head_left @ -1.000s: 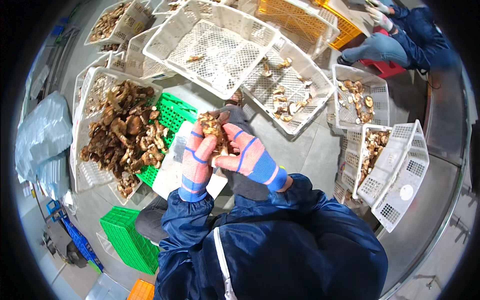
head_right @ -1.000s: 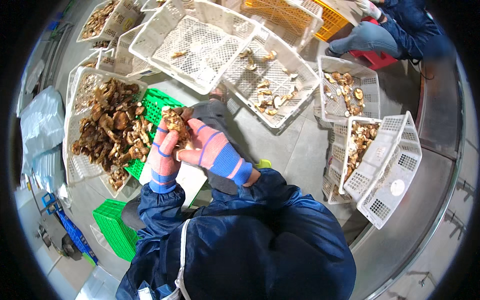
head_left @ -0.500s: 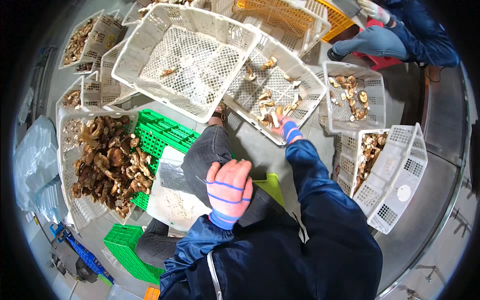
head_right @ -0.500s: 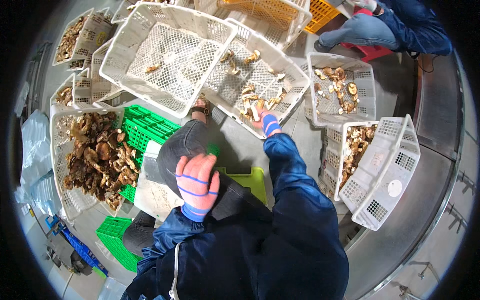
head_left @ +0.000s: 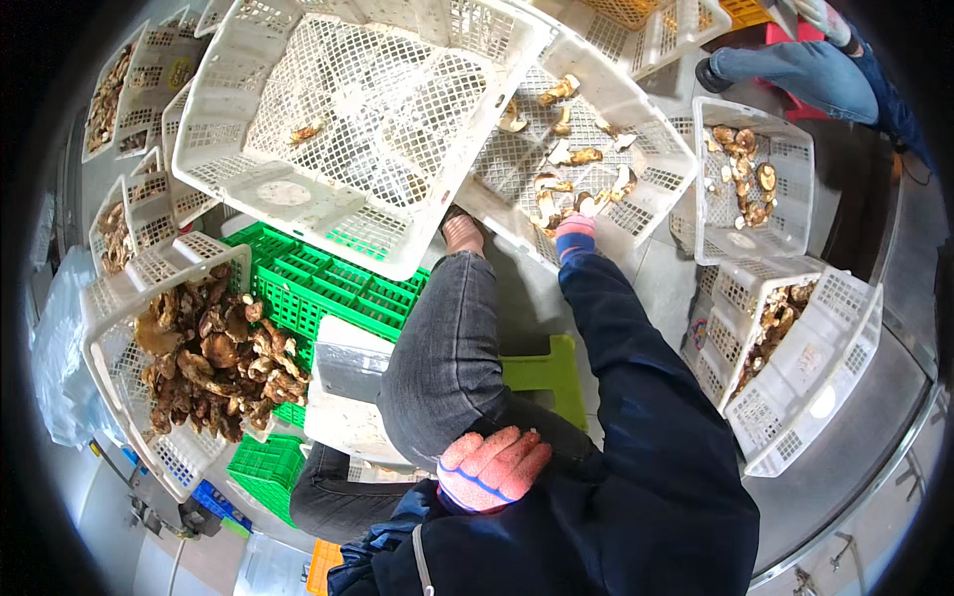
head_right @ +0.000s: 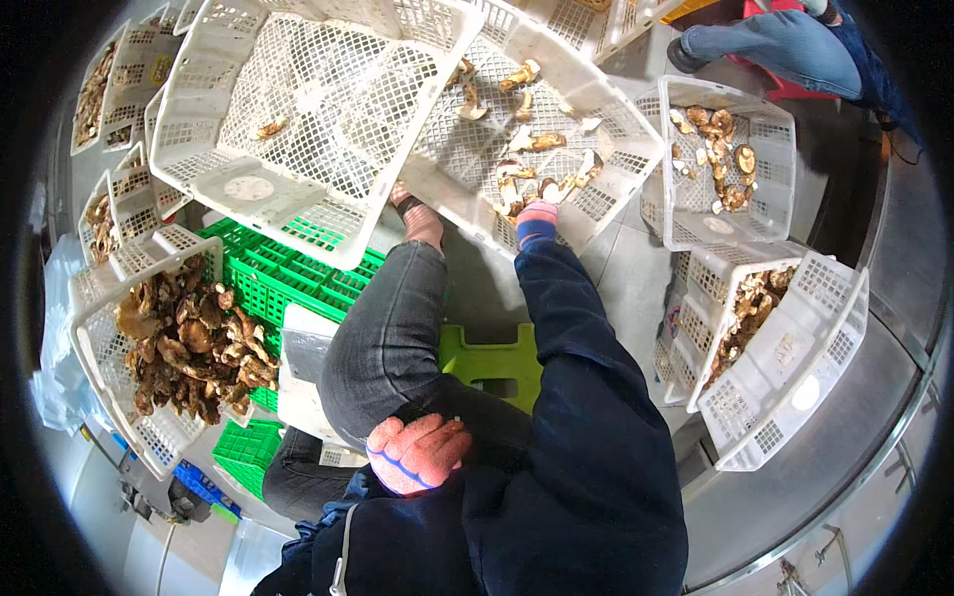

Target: The person uses a knife to trim the stems and peel sections of mushrooms on a white cutting board, then sorts the trimmed mushrooms into plastic baskets.

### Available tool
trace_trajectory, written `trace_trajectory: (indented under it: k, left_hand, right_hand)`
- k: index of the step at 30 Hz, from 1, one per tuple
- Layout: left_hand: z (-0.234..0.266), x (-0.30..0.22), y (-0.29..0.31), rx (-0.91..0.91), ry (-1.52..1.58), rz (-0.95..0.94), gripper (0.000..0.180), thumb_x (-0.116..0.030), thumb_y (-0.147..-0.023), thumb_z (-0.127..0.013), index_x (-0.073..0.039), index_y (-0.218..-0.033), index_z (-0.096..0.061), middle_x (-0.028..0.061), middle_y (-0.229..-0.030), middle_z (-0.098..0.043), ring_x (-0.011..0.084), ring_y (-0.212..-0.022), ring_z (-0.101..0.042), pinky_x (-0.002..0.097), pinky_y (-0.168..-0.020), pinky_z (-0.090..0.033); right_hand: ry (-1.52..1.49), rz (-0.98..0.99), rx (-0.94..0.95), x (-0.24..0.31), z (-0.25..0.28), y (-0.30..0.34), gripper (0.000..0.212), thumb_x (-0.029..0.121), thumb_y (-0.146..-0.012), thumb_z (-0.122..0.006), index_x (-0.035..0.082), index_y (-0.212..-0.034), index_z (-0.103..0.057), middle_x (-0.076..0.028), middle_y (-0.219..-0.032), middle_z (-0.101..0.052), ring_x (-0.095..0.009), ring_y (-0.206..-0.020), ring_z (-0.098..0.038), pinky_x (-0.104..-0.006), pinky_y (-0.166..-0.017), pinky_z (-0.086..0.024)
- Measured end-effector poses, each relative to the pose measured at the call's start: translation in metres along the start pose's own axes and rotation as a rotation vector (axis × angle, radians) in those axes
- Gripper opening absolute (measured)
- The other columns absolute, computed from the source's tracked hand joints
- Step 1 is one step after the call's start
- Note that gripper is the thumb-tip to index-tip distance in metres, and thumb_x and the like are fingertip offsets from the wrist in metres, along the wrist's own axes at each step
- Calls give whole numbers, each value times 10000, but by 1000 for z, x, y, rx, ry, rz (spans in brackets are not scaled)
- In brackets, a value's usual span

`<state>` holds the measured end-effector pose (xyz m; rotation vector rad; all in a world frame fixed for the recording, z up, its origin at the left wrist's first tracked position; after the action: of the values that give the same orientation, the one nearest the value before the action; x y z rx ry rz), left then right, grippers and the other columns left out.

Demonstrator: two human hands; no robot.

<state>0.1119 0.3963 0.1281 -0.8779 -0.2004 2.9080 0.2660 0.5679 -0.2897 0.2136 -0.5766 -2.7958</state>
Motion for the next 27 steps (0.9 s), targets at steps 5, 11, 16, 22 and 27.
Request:
trace_trajectory:
  k: [5, 11, 16, 22, 27]
  left_hand:
    - [3, 7, -9, -71, -57, 61, 204, -175, -587, -574, -199, -789, -551, -53, -775, -582, 71, -734, -523, 232, -722, -306]
    - [-3, 3, -6, -81, -69, 77, 178, -203, -614, -568, -221, -789, -542, -70, -772, -577, 67, -735, -516, 240, -760, -300]
    - [-2, 3, -4, -79, -145, 16, 183, -204, -621, -560, -228, -802, -544, -78, -778, -576, 61, -746, -513, 249, -782, -294]
    - [-3, 10, -11, -48, -136, -23, 158, -197, -635, -559, -212, -791, -543, -82, -724, -571, 57, -700, -512, 243, -734, -303]
    - [-9, 10, -5, -125, -121, -65, 185, -159, -616, -593, -208, -787, -540, -85, -722, -563, 52, -693, -507, 233, -699, -298]
  right_hand:
    - [80, 216, 128, 3, 11, 2, 186, 221, -662, -489, 81, -721, -596, -105, -749, -582, -230, -720, -558, -325, -613, -420]
    - [-698, -135, 8, -29, 23, 2, 336, 251, -594, -577, 37, -851, -547, -155, -786, -559, -287, -740, -540, -359, -659, -436]
    - [-64, 115, -78, 9, 25, -5, 158, 117, -741, -401, 114, -794, -549, -73, -765, -559, -252, -700, -558, -340, -580, -440]
    - [-157, -38, 122, 5, 38, -31, 168, 206, -696, -490, 93, -750, -602, -90, -752, -593, -246, -707, -568, -356, -594, -449]
    - [-479, -307, 189, -41, 42, -31, 401, 346, -595, -593, 86, -899, -565, -134, -869, -569, -294, -819, -532, -346, -728, -426]
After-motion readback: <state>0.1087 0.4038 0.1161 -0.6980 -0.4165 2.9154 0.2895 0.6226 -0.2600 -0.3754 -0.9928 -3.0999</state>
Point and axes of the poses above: each hand's wrist, its own y-axis away from the middle knuckle, its own z-axis out of the back of the hand, x = y × z, the point moved 2 cm from there along -y, towards the middle knuckle
